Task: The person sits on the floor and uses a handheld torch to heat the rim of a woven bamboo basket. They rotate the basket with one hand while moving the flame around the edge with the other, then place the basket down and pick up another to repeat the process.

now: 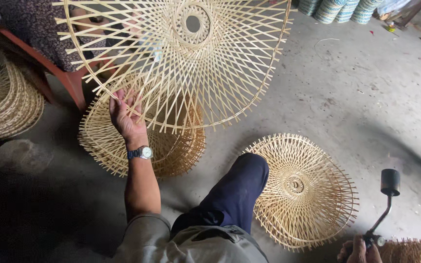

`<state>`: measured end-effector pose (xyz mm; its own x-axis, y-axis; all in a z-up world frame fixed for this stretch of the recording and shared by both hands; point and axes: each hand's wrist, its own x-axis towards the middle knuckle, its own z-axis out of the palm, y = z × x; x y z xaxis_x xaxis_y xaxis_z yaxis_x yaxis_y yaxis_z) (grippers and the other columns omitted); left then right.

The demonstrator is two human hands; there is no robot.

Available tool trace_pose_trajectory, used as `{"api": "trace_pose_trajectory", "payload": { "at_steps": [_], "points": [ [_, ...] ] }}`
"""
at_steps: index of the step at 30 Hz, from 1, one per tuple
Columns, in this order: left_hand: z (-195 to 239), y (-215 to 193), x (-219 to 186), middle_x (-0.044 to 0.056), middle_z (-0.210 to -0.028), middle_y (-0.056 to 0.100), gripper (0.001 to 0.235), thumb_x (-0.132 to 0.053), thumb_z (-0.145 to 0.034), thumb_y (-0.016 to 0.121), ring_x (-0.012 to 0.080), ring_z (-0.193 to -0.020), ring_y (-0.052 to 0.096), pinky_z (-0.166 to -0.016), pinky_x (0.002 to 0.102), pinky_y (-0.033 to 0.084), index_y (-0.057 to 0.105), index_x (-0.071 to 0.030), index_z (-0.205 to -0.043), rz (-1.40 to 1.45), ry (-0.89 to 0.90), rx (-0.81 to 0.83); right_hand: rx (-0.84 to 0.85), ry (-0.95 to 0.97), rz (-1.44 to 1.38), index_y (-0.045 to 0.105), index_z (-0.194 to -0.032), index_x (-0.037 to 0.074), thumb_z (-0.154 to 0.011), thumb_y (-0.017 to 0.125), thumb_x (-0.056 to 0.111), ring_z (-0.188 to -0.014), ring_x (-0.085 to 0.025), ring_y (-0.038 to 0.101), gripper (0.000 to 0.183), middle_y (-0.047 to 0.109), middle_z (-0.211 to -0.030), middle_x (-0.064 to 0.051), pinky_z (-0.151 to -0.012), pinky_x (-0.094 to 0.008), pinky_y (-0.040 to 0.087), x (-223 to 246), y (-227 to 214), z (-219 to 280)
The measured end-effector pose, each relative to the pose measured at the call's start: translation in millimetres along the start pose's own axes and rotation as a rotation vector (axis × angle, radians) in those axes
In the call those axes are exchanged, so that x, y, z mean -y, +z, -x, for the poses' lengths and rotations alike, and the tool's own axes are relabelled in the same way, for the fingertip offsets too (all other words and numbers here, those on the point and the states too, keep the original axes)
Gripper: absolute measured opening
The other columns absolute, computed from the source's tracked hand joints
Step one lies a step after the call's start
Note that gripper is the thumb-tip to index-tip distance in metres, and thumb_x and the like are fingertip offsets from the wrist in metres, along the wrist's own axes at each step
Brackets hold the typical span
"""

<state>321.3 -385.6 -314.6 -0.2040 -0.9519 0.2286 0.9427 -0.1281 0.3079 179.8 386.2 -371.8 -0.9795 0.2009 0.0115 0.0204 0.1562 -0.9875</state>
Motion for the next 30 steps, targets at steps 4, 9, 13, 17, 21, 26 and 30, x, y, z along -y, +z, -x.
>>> {"api": "trace_pose_trajectory", "payload": {
  "at_steps": [4,9,13,17,21,26,30],
  "points": [
    [-2.3,-16.9,-7.9,0.019,-0.154,0.051,0.051,-0.015,-0.105,0.06,0.0418,-0.135,0.058,-0.107,0.059,0.059,0.043,-0.006,-0.152,-0.022,-0.005,-0.067,0.021,0.016,0.031,0.053,-0.09,0.0,-0.114,0.055,0.031,-0.046,-0.022,0.048,0.039,0.051,-0.061,-0.013,-0.043,-0.037,0.041,-8.4,-10.5,-4.0],
    [-3.3,-37.4,-21.8,0.017,-0.155,0.051,0.051,-0.017,-0.106,0.059,0.0415,-0.136,0.057,-0.107,0.059,0.058,0.043,-0.006,-0.153,-0.062,-0.023,-0.109,0.025,-0.069,0.105,0.054,-0.086,-0.005,-0.117,0.057,0.033,-0.045,-0.023,0.05,0.049,0.053,-0.059,-0.015,-0.046,-0.037,0.043,-10.6,-17.4,11.4],
    [-3.2,-59.0,-30.1,0.018,-0.153,0.053,0.05,-0.018,-0.104,0.06,0.0434,-0.135,0.059,-0.108,0.059,0.057,0.044,-0.008,-0.151,-0.07,-0.051,-0.101,0.035,0.002,0.108,0.054,-0.087,-0.002,-0.115,0.058,0.037,-0.048,-0.022,0.05,0.048,0.054,-0.063,-0.012,-0.044,-0.037,0.043,-5.7,-20.1,10.8],
    [-5.3,-80.8,-37.0,0.015,-0.15,0.055,0.047,-0.017,-0.104,0.061,0.0429,-0.134,0.059,-0.108,0.06,0.057,0.048,-0.007,-0.148,-0.105,-0.076,-0.152,0.036,0.055,0.119,0.052,-0.086,-0.01,-0.118,0.057,0.04,-0.043,-0.025,0.048,0.06,0.05,-0.059,-0.017,-0.046,-0.04,0.039,-6.6,-19.9,16.4],
    [-5.9,-101.4,-48.7,0.015,-0.147,0.058,0.045,-0.017,-0.106,0.062,0.0443,-0.134,0.059,-0.108,0.061,0.058,0.051,-0.006,-0.148,-0.155,-0.092,-0.123,0.016,0.001,0.022,0.049,-0.105,-0.001,-0.117,0.058,0.036,-0.045,-0.022,0.047,0.039,0.05,-0.063,-0.013,-0.044,-0.037,0.04,-7.3,-18.1,25.7],
    [-22.8,-126.6,-69.6,0.013,-0.148,0.058,0.044,-0.013,-0.106,0.06,0.0413,-0.134,0.06,-0.107,0.061,0.059,0.051,-0.007,-0.148,-0.173,-0.146,-0.066,0.074,-0.061,0.041,0.054,-0.117,0.001,-0.116,0.057,0.025,-0.051,-0.018,0.052,0.024,0.057,-0.072,-0.009,-0.045,-0.033,0.044,3.8,-20.8,38.6],
    [-44.5,-146.1,-92.3,0.015,-0.148,0.058,0.042,-0.01,-0.107,0.058,0.0422,-0.129,0.065,-0.102,0.06,0.062,0.051,-0.008,-0.148,-0.156,-0.165,-0.024,-0.051,-0.045,0.109,0.062,-0.107,-0.008,-0.119,0.062,0.018,-0.05,-0.018,0.052,0.028,0.06,-0.07,-0.013,-0.049,-0.033,0.043,3.2,-19.0,55.8]
  ]
}}
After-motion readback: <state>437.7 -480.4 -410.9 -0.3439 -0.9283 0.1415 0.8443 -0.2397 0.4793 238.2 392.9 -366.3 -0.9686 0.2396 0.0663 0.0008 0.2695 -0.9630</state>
